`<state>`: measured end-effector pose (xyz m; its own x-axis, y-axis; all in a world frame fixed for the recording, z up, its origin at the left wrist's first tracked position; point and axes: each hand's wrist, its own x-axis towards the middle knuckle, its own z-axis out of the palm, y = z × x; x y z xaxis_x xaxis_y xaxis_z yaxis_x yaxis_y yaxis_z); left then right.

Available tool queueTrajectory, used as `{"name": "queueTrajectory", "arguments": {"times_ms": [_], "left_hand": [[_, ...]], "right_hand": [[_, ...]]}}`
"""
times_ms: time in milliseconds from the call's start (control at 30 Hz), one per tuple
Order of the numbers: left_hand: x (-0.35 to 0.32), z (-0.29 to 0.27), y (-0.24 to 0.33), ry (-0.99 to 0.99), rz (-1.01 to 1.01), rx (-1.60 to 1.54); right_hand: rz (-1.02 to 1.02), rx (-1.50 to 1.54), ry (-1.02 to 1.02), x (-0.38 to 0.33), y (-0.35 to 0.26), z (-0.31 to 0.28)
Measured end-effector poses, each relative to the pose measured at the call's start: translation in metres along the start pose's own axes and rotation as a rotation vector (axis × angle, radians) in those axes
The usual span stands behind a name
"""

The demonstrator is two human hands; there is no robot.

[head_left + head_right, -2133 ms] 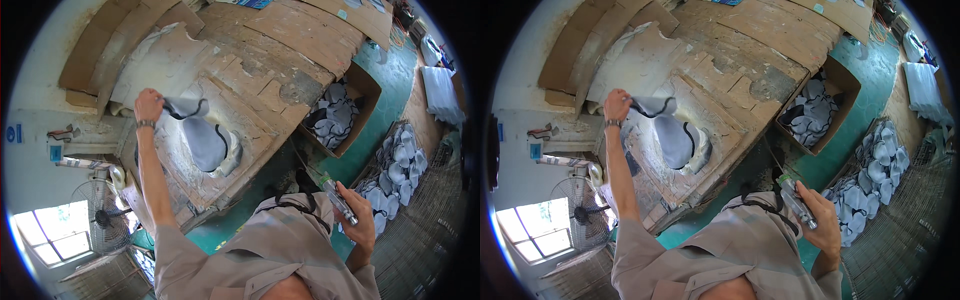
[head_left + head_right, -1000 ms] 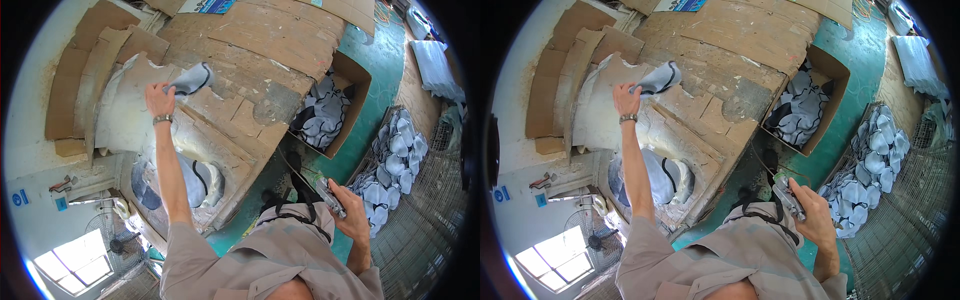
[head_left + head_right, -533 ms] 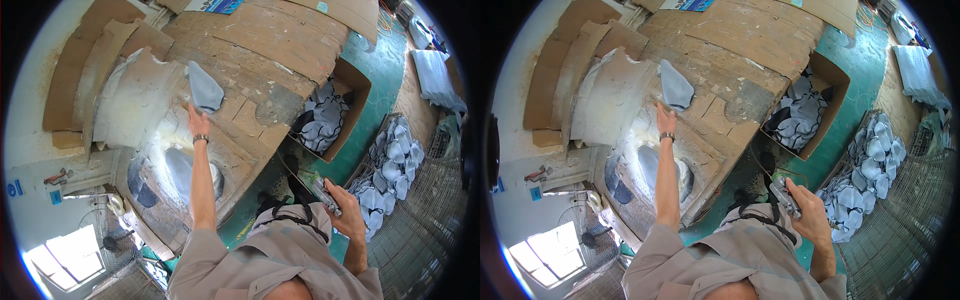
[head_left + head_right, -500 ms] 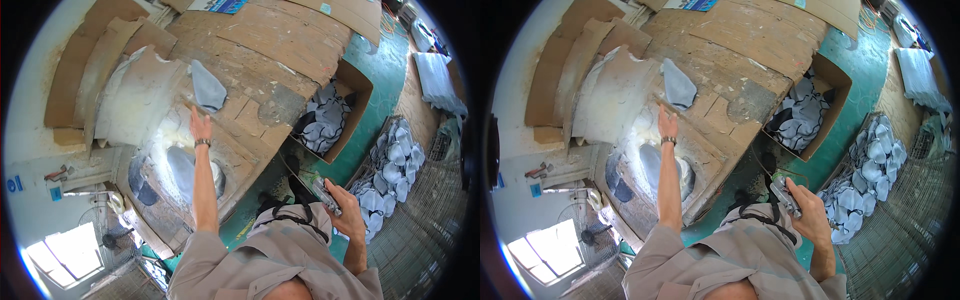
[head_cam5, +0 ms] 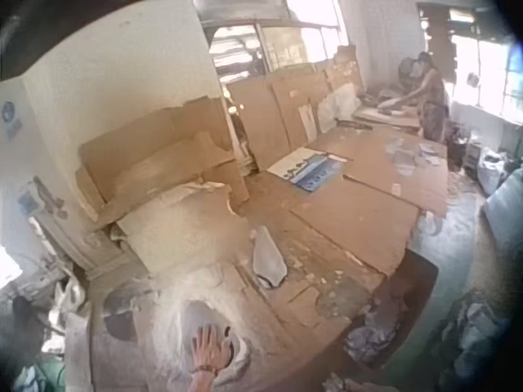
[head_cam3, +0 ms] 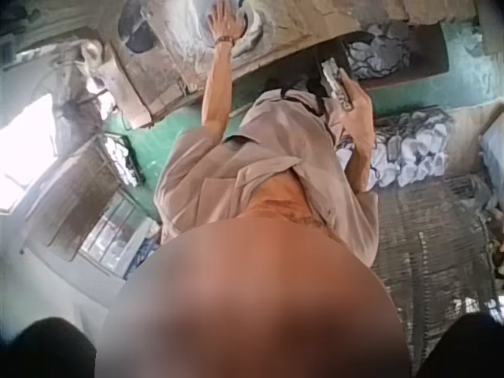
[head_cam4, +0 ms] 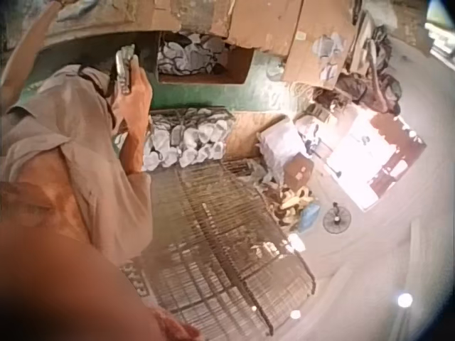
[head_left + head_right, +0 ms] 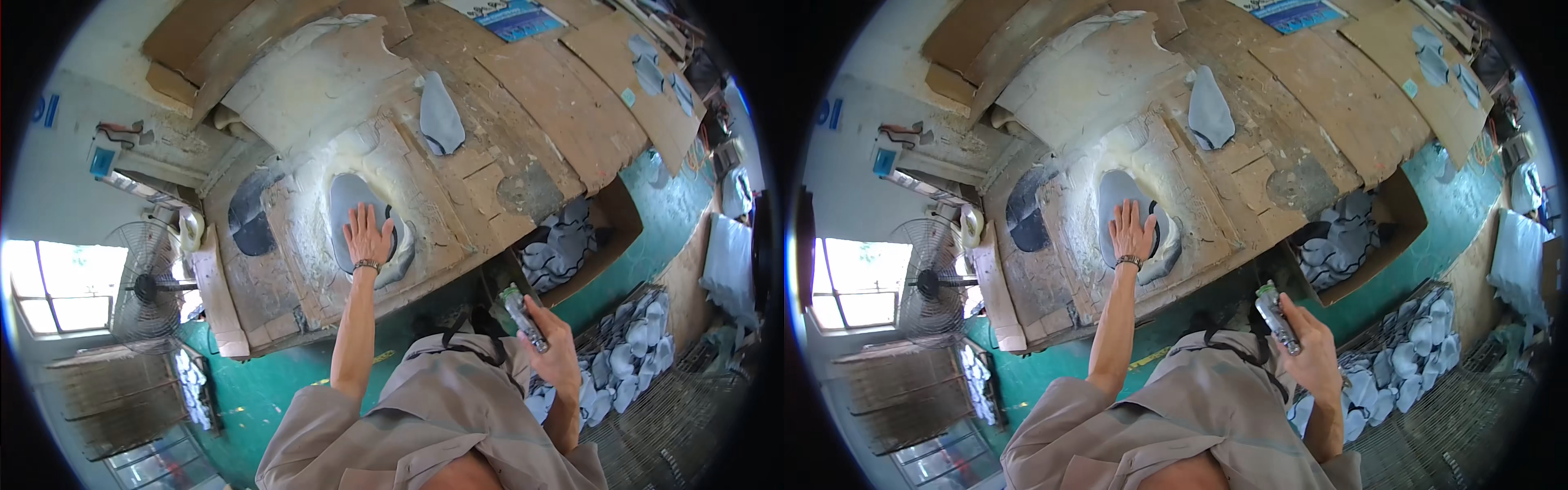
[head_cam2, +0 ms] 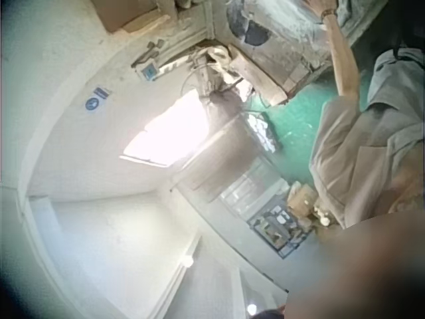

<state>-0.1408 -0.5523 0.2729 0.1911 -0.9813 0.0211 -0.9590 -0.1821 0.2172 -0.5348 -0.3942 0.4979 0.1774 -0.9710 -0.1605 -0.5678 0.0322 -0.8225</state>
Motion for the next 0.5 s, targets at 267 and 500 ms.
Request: {"name": "queueTrajectory", "arguments": {"times_ms": [267,500], "left_hand": [[-0.008,-0.002,-0.011,0.031,0.003,-0.042],[-0.007,0.006,-0.012,0.059,0.012,-0.044]], "right_hand": [[-0.057,-0.074,-0.048,-0.029,-0.033,0.061],[-0.002,-0.065,-0.006,-0.071,-0.063,0.105]]}}
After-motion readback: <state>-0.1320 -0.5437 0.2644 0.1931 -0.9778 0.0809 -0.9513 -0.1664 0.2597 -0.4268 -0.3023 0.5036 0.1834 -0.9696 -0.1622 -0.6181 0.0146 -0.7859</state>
